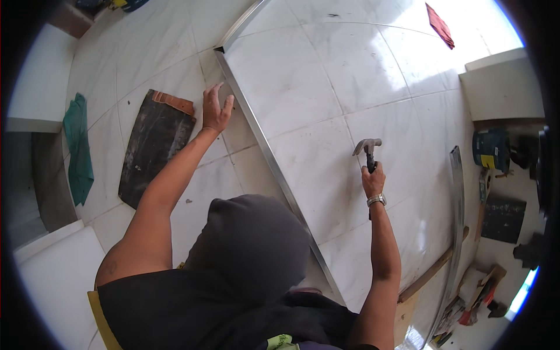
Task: The person marks a metal track using a square and a pencil, cuts the track with an angle grinder, and then uses a hammer to fold or align the cut edges.
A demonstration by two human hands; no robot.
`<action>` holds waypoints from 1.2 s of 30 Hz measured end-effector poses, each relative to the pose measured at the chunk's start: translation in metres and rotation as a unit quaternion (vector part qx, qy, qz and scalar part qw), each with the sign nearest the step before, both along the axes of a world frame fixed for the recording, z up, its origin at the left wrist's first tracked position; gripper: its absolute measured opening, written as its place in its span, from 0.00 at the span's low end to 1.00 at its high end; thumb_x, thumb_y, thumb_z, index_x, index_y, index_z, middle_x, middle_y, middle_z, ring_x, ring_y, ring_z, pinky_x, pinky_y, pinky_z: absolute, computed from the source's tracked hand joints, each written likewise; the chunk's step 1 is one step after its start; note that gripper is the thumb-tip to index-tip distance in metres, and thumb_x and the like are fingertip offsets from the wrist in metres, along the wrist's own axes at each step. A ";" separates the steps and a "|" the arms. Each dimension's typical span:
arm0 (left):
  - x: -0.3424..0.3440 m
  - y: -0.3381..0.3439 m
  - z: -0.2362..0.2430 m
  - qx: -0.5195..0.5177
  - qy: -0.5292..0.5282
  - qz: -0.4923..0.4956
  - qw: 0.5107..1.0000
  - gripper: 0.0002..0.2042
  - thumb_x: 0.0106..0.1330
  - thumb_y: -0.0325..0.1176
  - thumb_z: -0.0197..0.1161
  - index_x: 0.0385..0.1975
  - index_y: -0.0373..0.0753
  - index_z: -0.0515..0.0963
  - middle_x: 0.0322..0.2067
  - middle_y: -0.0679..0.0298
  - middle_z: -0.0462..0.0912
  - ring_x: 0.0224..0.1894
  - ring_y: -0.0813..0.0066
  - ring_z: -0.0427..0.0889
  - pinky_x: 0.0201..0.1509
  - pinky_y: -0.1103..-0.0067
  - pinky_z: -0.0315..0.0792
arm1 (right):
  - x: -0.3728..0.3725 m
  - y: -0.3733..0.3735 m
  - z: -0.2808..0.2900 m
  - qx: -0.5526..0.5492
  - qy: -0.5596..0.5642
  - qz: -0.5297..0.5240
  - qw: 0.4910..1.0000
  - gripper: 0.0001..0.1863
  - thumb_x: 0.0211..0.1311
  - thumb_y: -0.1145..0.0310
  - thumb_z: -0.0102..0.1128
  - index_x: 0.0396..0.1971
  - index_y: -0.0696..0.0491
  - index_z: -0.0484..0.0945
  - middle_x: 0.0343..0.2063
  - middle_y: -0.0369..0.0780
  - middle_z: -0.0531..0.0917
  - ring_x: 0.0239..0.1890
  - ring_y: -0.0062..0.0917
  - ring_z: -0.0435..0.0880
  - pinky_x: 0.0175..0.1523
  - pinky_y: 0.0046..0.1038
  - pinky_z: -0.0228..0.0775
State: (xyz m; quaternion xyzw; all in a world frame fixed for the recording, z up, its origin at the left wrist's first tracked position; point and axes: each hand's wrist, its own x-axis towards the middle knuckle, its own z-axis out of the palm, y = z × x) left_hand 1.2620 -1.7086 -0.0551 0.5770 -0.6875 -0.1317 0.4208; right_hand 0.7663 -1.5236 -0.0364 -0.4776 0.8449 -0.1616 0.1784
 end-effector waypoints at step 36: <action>-0.017 -0.010 -0.001 0.241 -0.181 0.127 0.945 0.23 0.67 0.33 0.58 0.64 0.47 0.70 0.66 0.61 0.66 0.71 0.59 0.63 0.77 0.54 0.51 | 0.319 -0.625 0.150 -0.001 0.224 0.644 0.732 0.19 0.61 0.53 0.63 0.43 0.52 0.81 0.35 0.48 0.87 0.41 0.47 0.87 0.50 0.44 0.80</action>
